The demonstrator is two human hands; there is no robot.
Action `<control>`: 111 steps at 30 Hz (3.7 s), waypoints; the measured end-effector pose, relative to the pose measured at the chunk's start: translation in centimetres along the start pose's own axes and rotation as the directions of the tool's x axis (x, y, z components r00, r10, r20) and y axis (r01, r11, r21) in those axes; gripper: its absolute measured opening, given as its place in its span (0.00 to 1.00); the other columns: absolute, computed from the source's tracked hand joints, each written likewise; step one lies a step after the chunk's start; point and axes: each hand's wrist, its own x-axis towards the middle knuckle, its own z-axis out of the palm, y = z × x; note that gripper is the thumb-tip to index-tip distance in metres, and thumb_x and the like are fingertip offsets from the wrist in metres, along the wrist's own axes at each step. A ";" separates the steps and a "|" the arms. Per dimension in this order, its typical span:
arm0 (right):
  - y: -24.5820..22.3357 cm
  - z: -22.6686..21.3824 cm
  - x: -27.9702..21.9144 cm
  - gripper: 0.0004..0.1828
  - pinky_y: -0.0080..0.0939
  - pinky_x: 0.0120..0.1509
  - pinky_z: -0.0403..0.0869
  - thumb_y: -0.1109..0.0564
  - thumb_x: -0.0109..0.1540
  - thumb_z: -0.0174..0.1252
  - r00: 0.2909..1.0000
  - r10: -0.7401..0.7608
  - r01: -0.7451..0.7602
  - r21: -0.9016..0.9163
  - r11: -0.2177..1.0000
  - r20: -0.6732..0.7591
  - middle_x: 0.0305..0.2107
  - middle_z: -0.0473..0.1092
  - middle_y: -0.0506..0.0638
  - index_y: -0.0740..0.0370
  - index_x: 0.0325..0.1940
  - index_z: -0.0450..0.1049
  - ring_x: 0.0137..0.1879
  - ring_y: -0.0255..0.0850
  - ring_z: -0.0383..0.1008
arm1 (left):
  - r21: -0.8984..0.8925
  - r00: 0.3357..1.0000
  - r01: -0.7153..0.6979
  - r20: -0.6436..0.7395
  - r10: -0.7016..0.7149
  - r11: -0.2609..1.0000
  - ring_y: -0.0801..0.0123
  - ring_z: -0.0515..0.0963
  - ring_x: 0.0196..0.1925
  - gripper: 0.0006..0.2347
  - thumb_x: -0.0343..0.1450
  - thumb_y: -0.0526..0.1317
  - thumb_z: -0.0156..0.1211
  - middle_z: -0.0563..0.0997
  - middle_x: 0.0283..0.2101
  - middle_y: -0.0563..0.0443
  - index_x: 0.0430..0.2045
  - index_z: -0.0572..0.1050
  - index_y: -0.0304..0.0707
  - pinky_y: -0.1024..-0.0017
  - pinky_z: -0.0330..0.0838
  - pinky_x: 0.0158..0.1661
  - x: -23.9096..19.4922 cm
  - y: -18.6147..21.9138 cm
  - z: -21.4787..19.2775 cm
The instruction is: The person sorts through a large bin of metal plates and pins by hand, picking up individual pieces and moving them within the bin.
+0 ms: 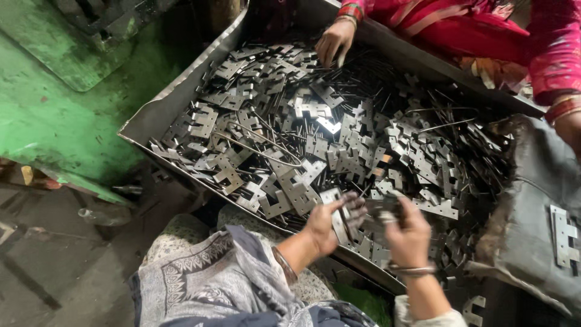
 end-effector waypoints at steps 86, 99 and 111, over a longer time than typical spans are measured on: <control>-1.9 1.8 -7.0 0.31 0.47 0.58 0.78 0.70 0.54 0.62 0.821 -0.349 0.417 -0.056 0.907 0.452 0.57 0.70 0.62 0.67 0.62 0.70 0.58 0.53 0.76 | 0.186 0.981 0.121 -0.170 -0.090 0.975 0.60 0.80 0.44 0.24 0.70 0.62 0.54 0.78 0.43 0.46 0.46 0.68 0.42 0.57 0.76 0.45 -3.0 -4.2 0.8; 12.5 -27.1 4.1 0.10 0.45 0.44 0.77 0.66 0.66 0.58 0.846 -0.161 -0.288 -0.691 0.663 -0.508 0.42 0.74 0.59 0.70 0.51 0.72 0.41 0.47 0.76 | 0.718 0.847 0.120 0.287 0.448 -0.685 0.49 0.74 0.51 0.19 0.61 0.33 0.67 0.72 0.47 0.40 0.45 0.70 0.34 0.57 0.74 0.50 -4.1 6.0 -7.1; 3.0 -2.3 0.0 0.22 0.57 0.51 0.76 0.53 0.44 0.72 0.906 -0.350 0.413 -0.676 0.611 0.237 0.45 0.74 0.60 0.60 0.41 0.80 0.50 0.61 0.77 | 0.826 0.841 0.123 0.207 0.499 -0.550 0.44 0.80 0.48 0.09 0.67 0.30 0.59 0.78 0.49 0.36 0.40 0.77 0.30 0.58 0.79 0.45 -0.1 10.9 -10.8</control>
